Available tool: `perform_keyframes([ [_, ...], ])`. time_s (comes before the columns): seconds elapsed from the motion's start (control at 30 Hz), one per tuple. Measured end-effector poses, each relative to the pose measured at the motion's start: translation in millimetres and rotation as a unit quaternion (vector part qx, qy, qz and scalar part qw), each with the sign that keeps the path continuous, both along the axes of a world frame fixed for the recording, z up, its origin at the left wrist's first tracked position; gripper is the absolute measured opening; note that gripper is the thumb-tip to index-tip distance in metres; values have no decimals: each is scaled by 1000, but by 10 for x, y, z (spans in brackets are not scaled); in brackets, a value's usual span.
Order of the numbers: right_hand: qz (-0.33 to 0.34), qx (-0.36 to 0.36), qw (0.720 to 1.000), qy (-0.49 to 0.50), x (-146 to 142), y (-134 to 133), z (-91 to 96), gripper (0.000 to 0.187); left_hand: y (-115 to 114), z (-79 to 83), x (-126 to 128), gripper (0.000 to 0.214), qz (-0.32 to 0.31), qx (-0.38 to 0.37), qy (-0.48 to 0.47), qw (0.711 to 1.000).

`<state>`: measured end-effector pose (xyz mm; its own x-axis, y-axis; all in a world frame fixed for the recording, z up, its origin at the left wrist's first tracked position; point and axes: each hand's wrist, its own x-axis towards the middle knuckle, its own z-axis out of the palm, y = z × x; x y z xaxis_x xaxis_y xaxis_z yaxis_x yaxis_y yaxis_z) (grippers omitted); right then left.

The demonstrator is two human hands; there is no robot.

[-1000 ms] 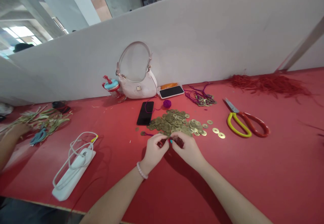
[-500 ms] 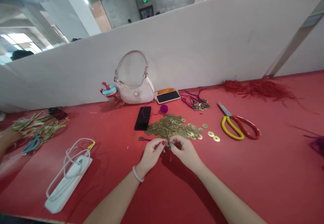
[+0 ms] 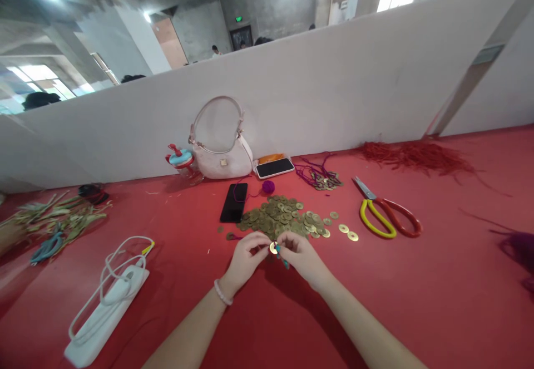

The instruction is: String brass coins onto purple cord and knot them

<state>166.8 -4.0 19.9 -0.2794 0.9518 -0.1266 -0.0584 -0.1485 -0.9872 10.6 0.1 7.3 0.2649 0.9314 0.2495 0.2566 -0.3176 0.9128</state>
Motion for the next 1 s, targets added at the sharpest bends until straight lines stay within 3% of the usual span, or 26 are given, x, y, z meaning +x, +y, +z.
perform_keyframes([
  [0.53, 2, -21, 998, 58, -16, -6, -80, 26, -22, -19, 22, 8, -4, -7, 4, 1000],
  [0.83, 12, 60, 998, 29, -33, 2, -151, 26, -31, -21, 34, 8, 1, -14, 3, 1000],
  [1.0, -2, 68, 997, 22, -15, 7, -171, 25, -32, -31, 29, 10, 1, -17, -12, 1000],
])
